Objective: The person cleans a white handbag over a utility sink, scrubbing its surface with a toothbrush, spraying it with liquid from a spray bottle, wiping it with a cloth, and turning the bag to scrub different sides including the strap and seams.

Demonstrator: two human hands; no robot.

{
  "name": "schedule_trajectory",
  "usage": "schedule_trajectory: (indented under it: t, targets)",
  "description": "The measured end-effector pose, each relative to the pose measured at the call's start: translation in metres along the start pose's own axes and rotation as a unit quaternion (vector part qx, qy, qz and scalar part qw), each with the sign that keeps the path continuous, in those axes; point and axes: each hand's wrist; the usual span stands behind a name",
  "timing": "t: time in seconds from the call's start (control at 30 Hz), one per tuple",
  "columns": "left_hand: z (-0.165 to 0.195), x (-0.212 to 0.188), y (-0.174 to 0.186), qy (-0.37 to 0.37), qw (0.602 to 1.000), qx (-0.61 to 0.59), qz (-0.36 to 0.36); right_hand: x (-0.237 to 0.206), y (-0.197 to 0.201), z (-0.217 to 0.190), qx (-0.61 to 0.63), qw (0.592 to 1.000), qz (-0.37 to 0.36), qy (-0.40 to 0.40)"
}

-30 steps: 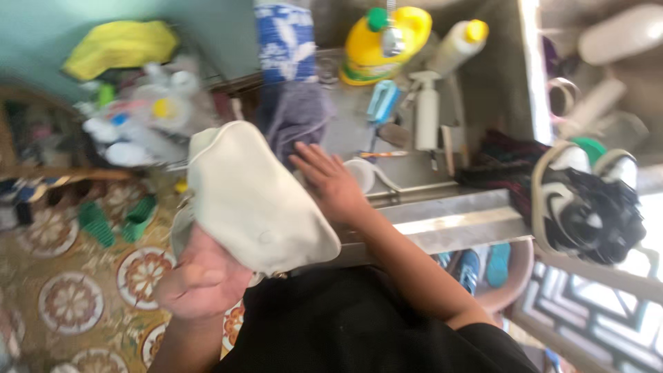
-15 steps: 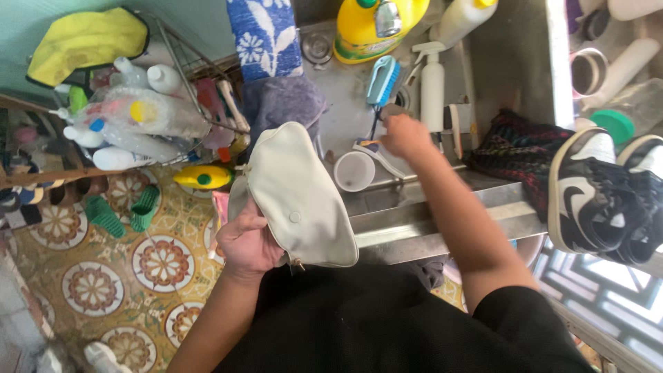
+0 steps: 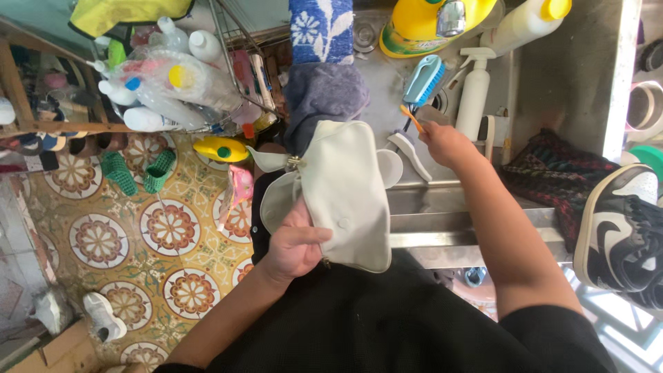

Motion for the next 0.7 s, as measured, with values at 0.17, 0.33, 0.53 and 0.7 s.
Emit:
schedule_trajectory:
  t: [0.17,0.33,0.53,0.7]
  targets:
    - [-0.003,-0.010,-0.011,0.007,0.998,0.039,-0.039,-0.075,0.010,-0.034,0.015,0.997,0.038,0.068]
    - [-0.006,-0.015,-0.014,-0.003,0.998,0.033,-0.045,-0.083,-0.035,-0.047,-0.109,0.992,-0.026,0.052]
    - [-0.013,-0.030,-0.027,-0.015,0.996,0.050,-0.069,-0.036,-0.083,-0.061,-0.156,0.983,-0.065,0.076]
    - [-0.016,-0.040,-0.041,-0.007,0.994,0.038,-0.098,-0.055,-0.057,-0.055,-0.077,0.993,-0.091,0.021]
Point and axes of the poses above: each hand's wrist, its own x-axis towards the middle knuckle, its own y-axis out of the back of the hand, z = x × y, and after that the axes turned 1 degree about x, right-handed
